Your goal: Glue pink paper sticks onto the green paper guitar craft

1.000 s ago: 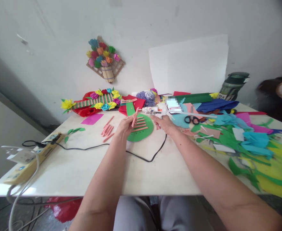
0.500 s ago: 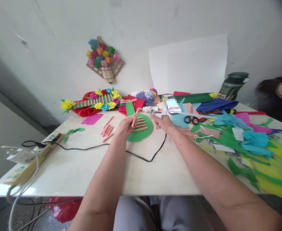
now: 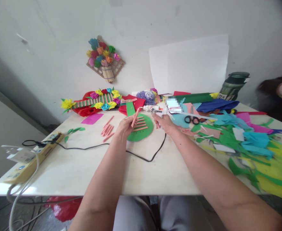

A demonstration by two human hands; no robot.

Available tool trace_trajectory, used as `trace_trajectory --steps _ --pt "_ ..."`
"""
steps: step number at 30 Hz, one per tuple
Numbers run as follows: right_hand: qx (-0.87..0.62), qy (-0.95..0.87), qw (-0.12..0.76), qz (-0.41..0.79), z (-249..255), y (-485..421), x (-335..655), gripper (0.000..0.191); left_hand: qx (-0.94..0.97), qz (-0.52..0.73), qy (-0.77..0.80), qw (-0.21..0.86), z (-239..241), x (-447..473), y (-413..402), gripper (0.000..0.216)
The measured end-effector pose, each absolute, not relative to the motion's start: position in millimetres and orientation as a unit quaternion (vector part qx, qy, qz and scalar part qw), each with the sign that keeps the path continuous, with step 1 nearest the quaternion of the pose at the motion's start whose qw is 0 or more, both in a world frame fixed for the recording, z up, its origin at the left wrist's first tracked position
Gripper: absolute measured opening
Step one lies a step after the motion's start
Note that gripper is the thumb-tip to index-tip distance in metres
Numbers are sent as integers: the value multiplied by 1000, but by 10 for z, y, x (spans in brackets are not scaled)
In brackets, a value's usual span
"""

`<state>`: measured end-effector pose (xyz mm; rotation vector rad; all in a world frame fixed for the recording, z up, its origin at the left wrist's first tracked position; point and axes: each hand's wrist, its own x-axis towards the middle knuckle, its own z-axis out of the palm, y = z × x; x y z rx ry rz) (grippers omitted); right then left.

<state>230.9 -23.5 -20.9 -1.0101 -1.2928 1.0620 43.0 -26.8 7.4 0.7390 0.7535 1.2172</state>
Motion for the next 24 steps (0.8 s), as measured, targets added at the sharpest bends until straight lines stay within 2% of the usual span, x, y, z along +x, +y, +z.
trace_trajectory --steps 24 --pt "-415 -577 533 458 -171 -300 2288 47 260 531 286 754 24 380 -205 16"
